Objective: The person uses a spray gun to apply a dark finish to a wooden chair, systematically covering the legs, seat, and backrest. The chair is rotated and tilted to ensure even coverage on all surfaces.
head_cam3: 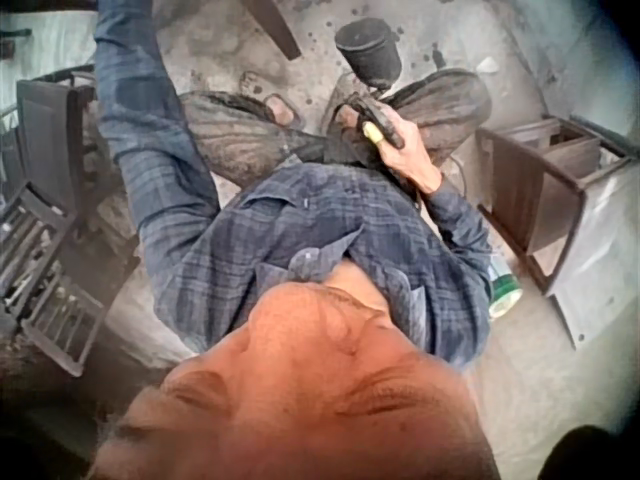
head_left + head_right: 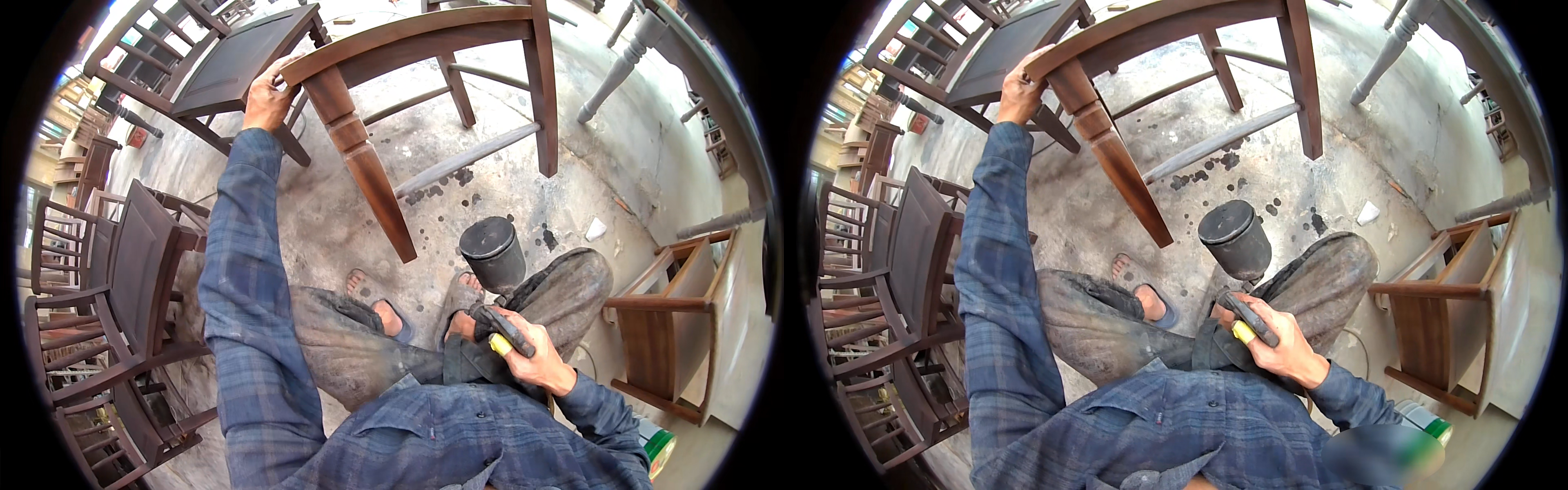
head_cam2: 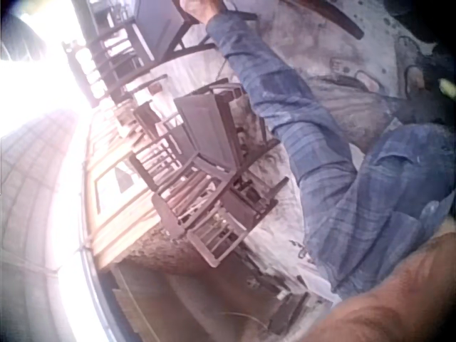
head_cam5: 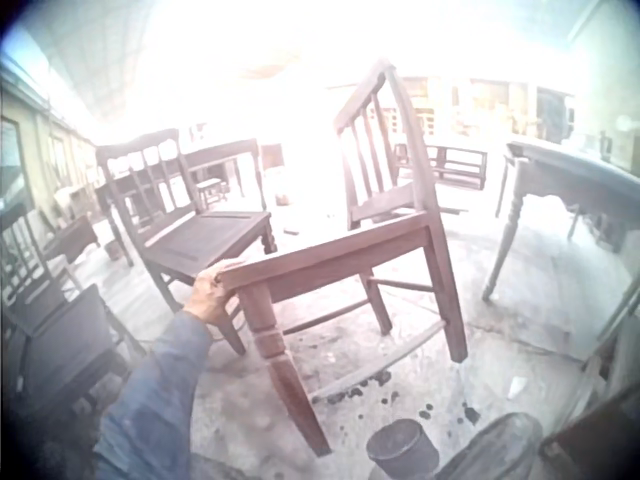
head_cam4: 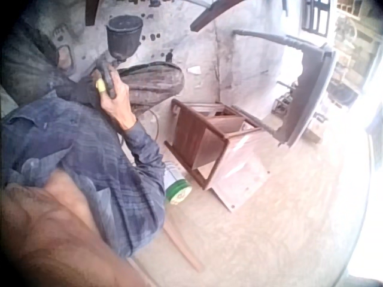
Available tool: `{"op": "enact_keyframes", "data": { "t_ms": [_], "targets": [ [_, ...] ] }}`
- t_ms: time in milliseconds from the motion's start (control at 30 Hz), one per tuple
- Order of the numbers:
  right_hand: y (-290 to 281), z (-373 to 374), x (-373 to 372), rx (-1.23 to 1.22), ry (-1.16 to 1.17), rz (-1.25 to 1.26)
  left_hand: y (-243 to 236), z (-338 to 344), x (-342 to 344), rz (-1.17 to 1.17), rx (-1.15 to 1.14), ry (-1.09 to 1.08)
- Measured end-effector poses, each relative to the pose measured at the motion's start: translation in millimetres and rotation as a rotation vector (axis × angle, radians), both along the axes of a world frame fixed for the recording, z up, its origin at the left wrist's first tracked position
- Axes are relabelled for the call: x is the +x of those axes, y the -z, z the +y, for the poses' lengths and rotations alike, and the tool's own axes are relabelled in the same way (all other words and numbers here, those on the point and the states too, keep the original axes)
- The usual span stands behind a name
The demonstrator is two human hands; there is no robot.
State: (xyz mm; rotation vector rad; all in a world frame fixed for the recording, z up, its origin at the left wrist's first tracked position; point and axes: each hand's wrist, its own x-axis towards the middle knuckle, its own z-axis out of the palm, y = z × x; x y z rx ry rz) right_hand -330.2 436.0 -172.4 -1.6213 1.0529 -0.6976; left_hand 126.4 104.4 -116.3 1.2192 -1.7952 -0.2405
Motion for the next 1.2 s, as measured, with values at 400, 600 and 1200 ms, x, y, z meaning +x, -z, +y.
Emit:
{"op": "enact_keyframes", "data": {
  "t_ms": [400,600,1200],
  "targets": [
    [-66,-55,27,-0.158,0.116,-0.072,7,4,3,-0.004,0.025,0.028],
    [-108,-75,52,-0.222,0.211,-0.19,3,10,-2,-0.078,-0.01,0.026],
    [-137,-70,108,-0.486,0.105,-0.18,8,7,3,-0.081,-0.01,-0.011]
  ]
}}
